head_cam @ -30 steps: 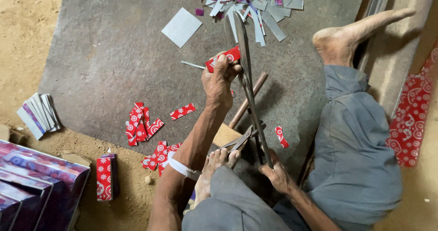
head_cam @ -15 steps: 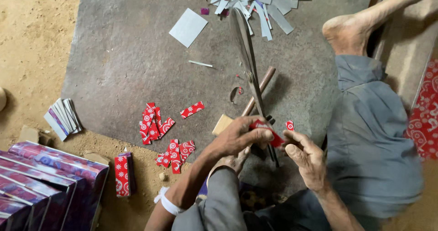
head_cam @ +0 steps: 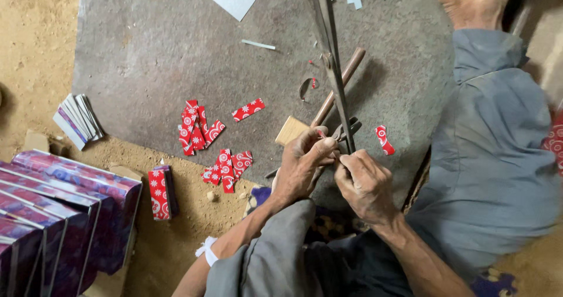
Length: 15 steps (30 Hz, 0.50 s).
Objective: The person sits on the floor cutting red patterned paper into small pieces with a knife, then operates a large foot-assisted shears to cut strips of the patterned paper, setting cut pieces aside in piles.
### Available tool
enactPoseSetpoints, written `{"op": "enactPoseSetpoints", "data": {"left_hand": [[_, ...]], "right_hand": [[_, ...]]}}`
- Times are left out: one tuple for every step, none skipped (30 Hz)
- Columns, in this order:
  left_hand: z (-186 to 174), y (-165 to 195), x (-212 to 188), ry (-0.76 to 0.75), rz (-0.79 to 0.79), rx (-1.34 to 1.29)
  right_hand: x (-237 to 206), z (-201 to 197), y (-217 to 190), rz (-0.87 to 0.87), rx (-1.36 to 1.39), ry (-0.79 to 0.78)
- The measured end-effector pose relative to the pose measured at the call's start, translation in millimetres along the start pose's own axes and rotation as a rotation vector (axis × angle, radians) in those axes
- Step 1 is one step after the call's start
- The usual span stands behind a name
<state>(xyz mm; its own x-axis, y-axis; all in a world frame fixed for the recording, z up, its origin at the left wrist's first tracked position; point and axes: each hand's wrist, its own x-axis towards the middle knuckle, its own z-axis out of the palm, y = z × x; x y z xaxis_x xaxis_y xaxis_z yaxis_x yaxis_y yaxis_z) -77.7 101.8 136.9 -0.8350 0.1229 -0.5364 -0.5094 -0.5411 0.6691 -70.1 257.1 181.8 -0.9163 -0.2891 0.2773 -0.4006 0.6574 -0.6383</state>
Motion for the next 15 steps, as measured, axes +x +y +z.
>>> {"op": "enactPoseSetpoints", "data": {"left_hand": [[-3, 0, -1, -0.003, 0.011, 0.024], [-5, 1, -3, -0.008, 0.024, 0.051], [-8, 2, -4, -0.013, 0.013, 0.011], [-9, 2, -6, -0.017, -0.003, -0.030], [-11, 3, -7, -0.024, -0.019, -0.072], [-12, 3, -9, -0.018, -0.003, -0.018], [-14, 2, -11, -0.012, 0.013, 0.035], [-15, 2, -13, -0.006, 0.028, 0.088], [-16, 1, -14, -0.026, 0.002, 0.095], [-17, 0, -15, -0.042, -0.024, 0.101], [-18, 0, -16, -0.058, -0.048, 0.107], [-19, -1, -15, -0.068, -0.047, 0.109], [-20, -1, -15, -0.077, -0.045, 0.113], [-20, -2, -15, -0.087, -0.042, 0.117], [-20, -2, -15, -0.085, -0.041, 0.124]], "right_hand": [[-1, 1, -1, 0.021, 0.016, -0.025], [-3, 3, -1, 0.040, 0.031, -0.047], [-5, 3, 1, 0.058, 0.042, -0.065], [-9, 2, 4, 0.099, 0.133, -0.118], [-12, 0, 8, 0.142, 0.222, -0.169], [-16, -2, 13, 0.185, 0.307, -0.216], [-20, -3, 17, 0.325, 0.460, -0.285], [-24, -3, 22, 0.467, 0.611, -0.352], [-28, -2, 26, 0.613, 0.761, -0.418], [-31, -1, 29, 0.656, 0.810, -0.412], [-34, 2, 31, 0.697, 0.858, -0.406], [-36, 4, 33, 0.735, 0.906, -0.396], [-38, 5, 34, 0.752, 0.929, -0.398], [-39, 6, 35, 0.768, 0.952, -0.400], [-40, 6, 36, 0.783, 0.976, -0.399]]}}
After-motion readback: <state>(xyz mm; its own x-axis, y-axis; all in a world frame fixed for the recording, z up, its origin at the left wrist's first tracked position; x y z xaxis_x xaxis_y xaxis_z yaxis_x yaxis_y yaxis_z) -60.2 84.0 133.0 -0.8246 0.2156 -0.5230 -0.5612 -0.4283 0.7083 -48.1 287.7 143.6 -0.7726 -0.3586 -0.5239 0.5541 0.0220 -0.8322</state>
